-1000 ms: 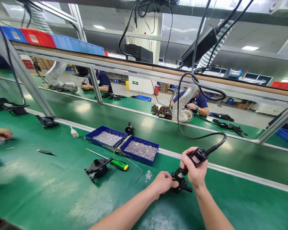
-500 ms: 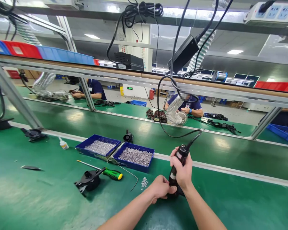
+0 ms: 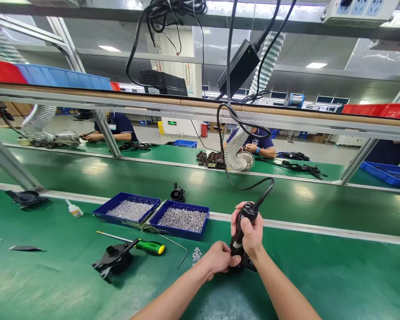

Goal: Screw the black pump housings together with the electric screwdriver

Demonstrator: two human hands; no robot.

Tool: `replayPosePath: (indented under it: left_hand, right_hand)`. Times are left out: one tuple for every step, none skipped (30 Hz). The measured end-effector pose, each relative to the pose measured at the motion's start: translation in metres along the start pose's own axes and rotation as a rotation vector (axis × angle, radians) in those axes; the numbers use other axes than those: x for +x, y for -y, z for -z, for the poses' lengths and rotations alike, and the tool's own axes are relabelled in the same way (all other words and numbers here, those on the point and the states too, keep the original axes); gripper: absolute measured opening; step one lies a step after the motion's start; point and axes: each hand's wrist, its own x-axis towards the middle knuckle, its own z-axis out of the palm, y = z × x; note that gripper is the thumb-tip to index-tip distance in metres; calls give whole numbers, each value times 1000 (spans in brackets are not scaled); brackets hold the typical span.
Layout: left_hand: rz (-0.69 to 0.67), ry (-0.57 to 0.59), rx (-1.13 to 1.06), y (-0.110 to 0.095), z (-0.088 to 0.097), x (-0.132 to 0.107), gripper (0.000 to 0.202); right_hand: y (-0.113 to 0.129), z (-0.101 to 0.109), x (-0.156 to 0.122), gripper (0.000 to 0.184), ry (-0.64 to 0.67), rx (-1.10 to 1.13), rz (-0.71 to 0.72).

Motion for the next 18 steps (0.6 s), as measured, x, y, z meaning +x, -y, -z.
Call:
replayPosePath:
  left_hand:
    - [11, -2, -6, 0, -1, -1, 38]
    - [19, -2, -17, 0, -1, -2, 37]
    - [24, -1, -30, 0, -1, -3, 36]
    - [24, 0, -40, 0, -1, -4, 35]
    - [17, 1, -42, 1, -1, -5, 35]
    - [4, 8, -38, 1, -1, -5, 34]
    - [-13, 19, -29, 1, 0, -5, 33]
    - [-28, 34, -18, 1, 0, -4, 33]
    - [-38, 48, -7, 1, 1, -4, 33]
    - [-40, 56, 3, 1, 1, -3, 33]
    - [-36, 57, 9, 1, 1, -2, 34]
    - [-29, 53, 12, 1, 1, -1, 35]
    - [-22, 49, 14, 1, 0, 0, 37]
    - [-19, 48, 14, 1, 0, 0, 38]
    - [-20, 51, 11, 2, 0, 1, 40]
    - [-21, 54, 6, 3, 0, 2, 42]
    - [-21, 55, 0, 4, 0, 4, 45]
    - [-31, 59, -8, 6, 1, 5, 47]
  right_hand:
    - [0, 1, 0, 39, 6, 15, 5]
    - [0, 1, 0, 40, 11, 30, 5]
    - [0, 2, 0, 41, 16, 41, 3]
    - [0, 2, 0, 41, 20, 45, 0]
    - [1, 2, 0, 42, 23, 42, -2]
    - [1, 2, 0, 41, 20, 31, -5]
    - [2, 1, -1, 40, 17, 15, -8]
    - [3, 0, -1, 39, 11, -6, -11]
    - [4, 0, -1, 38, 4, -28, -13]
    - [4, -1, -2, 37, 0, -48, -12]
    - [5, -2, -2, 37, -4, -67, -10]
    - [5, -3, -2, 37, -5, -85, -8]
    - [4, -4, -2, 36, -5, -105, -11]
    - [4, -5, -2, 35, -10, -129, -19]
    - [3, -6, -2, 33, -18, -159, -34]
    - [2, -6, -2, 31, -32, -194, -52]
    - [1, -7, -3, 29, -48, -230, -67]
    - [0, -7, -3, 28, -69, -264, -75]
